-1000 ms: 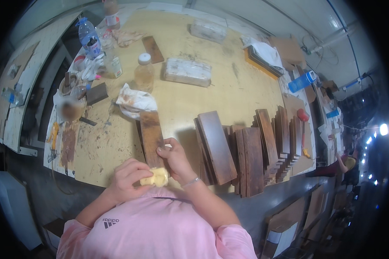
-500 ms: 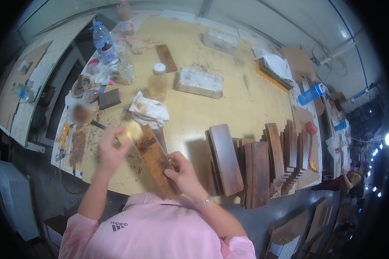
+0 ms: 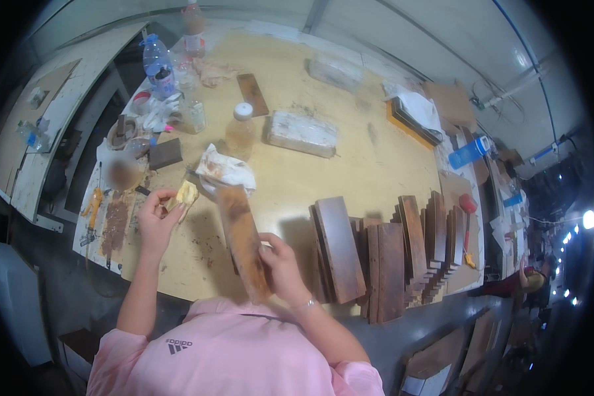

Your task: The person wipes a wooden block with a sponge, then pours liquid from a bottle onto a cloth and wipes several more wooden blocks, stacking them together on a workbench.

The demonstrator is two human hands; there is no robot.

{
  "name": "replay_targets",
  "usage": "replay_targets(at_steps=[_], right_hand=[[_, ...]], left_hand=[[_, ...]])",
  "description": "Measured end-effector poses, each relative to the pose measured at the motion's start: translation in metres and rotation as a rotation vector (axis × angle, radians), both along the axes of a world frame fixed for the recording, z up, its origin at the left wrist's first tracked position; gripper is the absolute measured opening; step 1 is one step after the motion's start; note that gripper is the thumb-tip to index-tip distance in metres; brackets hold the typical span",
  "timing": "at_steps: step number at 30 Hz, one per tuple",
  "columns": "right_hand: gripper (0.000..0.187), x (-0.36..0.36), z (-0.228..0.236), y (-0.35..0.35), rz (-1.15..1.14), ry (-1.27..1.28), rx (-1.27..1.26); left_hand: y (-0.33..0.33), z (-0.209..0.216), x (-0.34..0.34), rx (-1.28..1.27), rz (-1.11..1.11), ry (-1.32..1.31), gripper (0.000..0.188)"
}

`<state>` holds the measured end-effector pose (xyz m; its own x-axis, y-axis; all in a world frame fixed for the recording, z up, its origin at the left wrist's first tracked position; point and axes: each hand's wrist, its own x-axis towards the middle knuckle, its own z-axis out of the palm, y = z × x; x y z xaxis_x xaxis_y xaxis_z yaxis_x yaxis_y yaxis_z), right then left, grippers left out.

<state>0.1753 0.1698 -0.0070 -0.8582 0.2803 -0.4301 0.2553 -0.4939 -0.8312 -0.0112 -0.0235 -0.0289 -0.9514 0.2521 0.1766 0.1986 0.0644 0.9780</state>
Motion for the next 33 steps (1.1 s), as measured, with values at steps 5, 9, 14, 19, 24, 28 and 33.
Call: replay_targets(at_steps=[5, 9, 14, 19, 24, 28, 33], right_hand=[[0.049, -0.012, -0.033, 0.023, 0.247, 0.271, -0.958], [0.061, -0.028, -0.016, -0.004, -0.095, 0.042, -0.72], [0.065, -0.017, -0.025, -0.015, -0.15, -0.254, -0.781], [0.066, -0.001, -0.018, -0.026, 0.254, 0.098, -0.934], [0.067, 0.01, -0.003, -0.019, 0.282, 0.14, -0.839], [0.057, 0.029, 0.052, 0.007, 0.131, 0.045, 0.186], [0.055, 0.046, 0.084, 0.043, -0.124, -0.312, 1.485]], left_hand=[[0.02, 0.031, 0.059, -0.064, -0.229, 0.082, 0.03], [0.039, 0.055, 0.108, -0.036, -0.555, 0.469, 0.033], [0.048, 0.038, 0.088, -0.061, -0.421, 0.498, 0.032], [0.038, 0.021, 0.018, -0.156, -0.081, 0.31, 0.03], [0.018, -0.02, -0.028, 0.024, 0.094, 0.029, 0.025], [-0.004, -0.025, -0.01, -0.047, 0.054, -0.027, 0.026], [-0.019, -0.034, -0.007, 0.022, 0.036, -0.058, 0.025]])
